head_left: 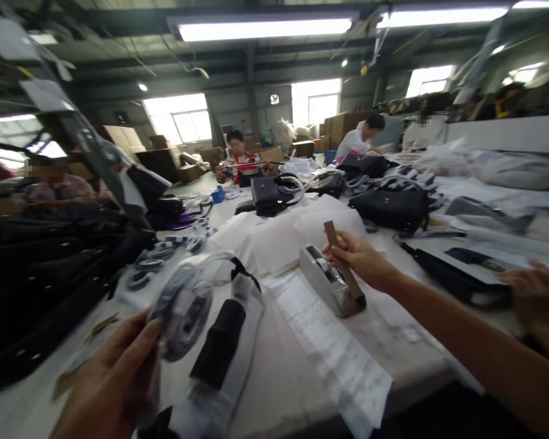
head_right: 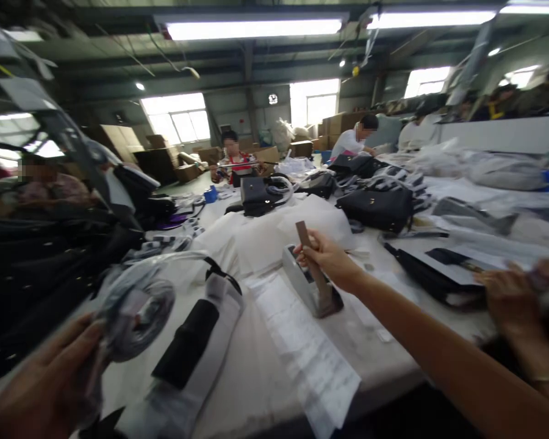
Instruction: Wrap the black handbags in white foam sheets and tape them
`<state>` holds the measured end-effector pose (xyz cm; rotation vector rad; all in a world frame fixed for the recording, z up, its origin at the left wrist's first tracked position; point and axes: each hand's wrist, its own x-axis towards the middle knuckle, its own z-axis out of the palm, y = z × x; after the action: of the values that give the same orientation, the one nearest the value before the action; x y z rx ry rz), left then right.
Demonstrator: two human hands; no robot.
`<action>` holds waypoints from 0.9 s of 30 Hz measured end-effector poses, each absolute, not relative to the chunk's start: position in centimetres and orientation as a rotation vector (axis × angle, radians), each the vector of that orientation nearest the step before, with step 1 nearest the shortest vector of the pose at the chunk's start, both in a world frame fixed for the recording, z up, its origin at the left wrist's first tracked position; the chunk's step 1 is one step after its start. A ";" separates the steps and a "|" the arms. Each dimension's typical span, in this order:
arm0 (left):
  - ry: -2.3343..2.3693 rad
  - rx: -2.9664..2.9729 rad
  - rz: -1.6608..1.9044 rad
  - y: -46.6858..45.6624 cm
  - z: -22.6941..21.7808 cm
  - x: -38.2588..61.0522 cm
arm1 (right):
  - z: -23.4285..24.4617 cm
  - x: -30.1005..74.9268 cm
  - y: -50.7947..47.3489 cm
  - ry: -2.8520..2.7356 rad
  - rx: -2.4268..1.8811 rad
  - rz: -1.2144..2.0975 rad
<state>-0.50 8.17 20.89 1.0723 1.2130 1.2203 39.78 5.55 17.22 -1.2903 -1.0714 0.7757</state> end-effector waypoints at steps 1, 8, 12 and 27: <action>1.207 1.068 1.215 8.0 21.1 -0.8 | 17.6 37.2 5.2 -1.129 -1.208 0.927; 1.021 1.215 1.189 7.4 21.8 -0.3 | 18.1 24.3 4.8 -1.367 -0.998 1.395; 1.029 1.333 1.234 6.7 21.8 0.0 | 17.7 21.7 6.0 -1.426 -1.070 1.351; 1.069 1.655 1.216 6.4 21.2 -0.7 | 20.1 18.7 7.7 -1.259 -0.717 1.551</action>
<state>-0.71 6.40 21.24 1.6547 1.0685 1.2163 18.70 7.68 20.06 -0.7168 -1.2587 1.5513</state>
